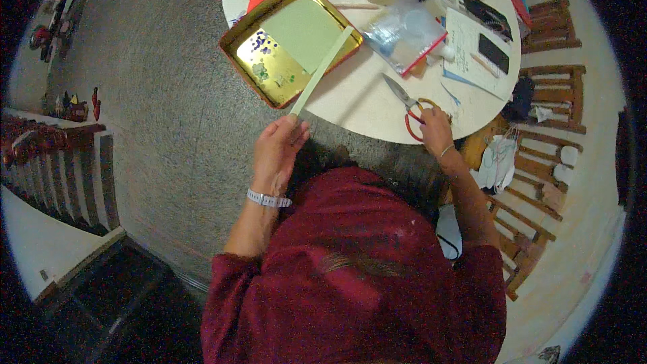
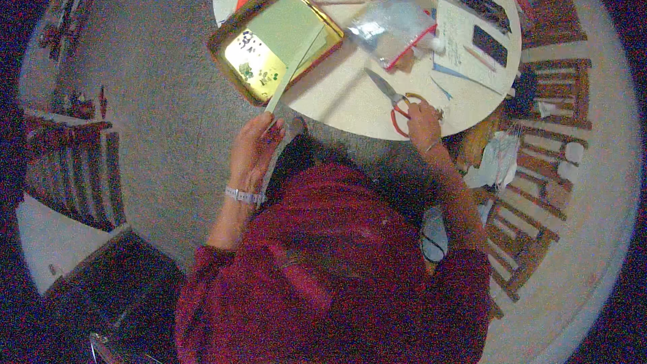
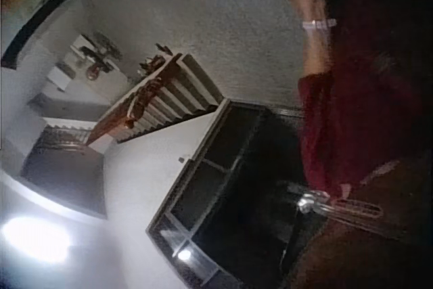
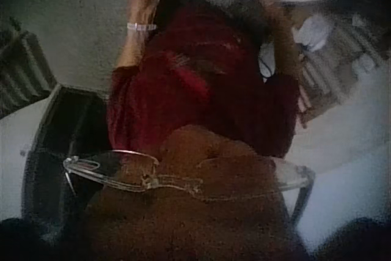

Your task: The person folds a strip of light green paper on a table and uses scissors to cut it into small pieces. The person then places the cut pieces into a gold-colored tray containing other small items.

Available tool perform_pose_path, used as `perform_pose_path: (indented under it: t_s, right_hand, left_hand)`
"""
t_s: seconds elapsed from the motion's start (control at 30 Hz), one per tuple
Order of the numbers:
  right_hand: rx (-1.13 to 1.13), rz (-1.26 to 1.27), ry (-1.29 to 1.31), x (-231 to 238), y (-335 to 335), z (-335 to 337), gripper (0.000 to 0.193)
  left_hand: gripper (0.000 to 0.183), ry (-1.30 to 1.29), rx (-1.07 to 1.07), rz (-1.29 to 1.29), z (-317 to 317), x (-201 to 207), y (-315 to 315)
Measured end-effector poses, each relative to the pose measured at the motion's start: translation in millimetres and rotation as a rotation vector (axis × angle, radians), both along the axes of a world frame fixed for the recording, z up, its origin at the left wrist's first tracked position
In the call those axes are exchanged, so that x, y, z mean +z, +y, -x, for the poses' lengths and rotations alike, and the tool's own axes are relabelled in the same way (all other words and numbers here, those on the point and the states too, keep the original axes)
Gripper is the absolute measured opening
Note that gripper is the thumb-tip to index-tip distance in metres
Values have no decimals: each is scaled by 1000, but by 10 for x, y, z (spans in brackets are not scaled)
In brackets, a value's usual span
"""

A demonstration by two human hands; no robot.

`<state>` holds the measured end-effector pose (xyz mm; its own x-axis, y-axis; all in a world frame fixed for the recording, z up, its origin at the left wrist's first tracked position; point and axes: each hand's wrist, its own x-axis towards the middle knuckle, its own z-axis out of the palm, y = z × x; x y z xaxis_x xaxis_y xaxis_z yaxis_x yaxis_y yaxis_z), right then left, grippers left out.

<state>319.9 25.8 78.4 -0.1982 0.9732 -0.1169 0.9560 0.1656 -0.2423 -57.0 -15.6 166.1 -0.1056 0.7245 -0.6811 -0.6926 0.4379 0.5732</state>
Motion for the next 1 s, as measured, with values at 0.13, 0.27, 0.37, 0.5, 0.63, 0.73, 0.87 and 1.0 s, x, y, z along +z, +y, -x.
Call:
perform_pose_path:
  t_s: [0.13,0.27,0.37,0.5,0.63,0.73,0.87,1.0]
  right_hand:
    - [47,-19,8,-196,54,-114,17]
    - [-7,43,151,377,53,229,16]
    - [-248,309,240,824,-46,332,20]
    - [-466,696,896,1443,-94,946,33]
    - [-316,881,1075,1446,-29,1427,44]
    - [-249,969,945,1467,114,1702,40]
    - [-250,1012,827,1554,222,1965,40]
    - [-239,1094,727,1520,305,2103,42]
  left_hand:
    - [20,-66,-8,-46,170,-4,238]
    - [18,-135,-29,-65,339,-31,492]
    - [16,-185,-78,-66,450,-126,687]
    - [14,-207,-92,-56,503,-214,883]
    - [18,-232,-156,-40,534,-165,1043]
    - [19,-261,-174,-39,587,-167,1083]
    - [18,-303,-201,-51,672,-230,1111]
    - [16,-288,-245,-48,730,-256,1116]
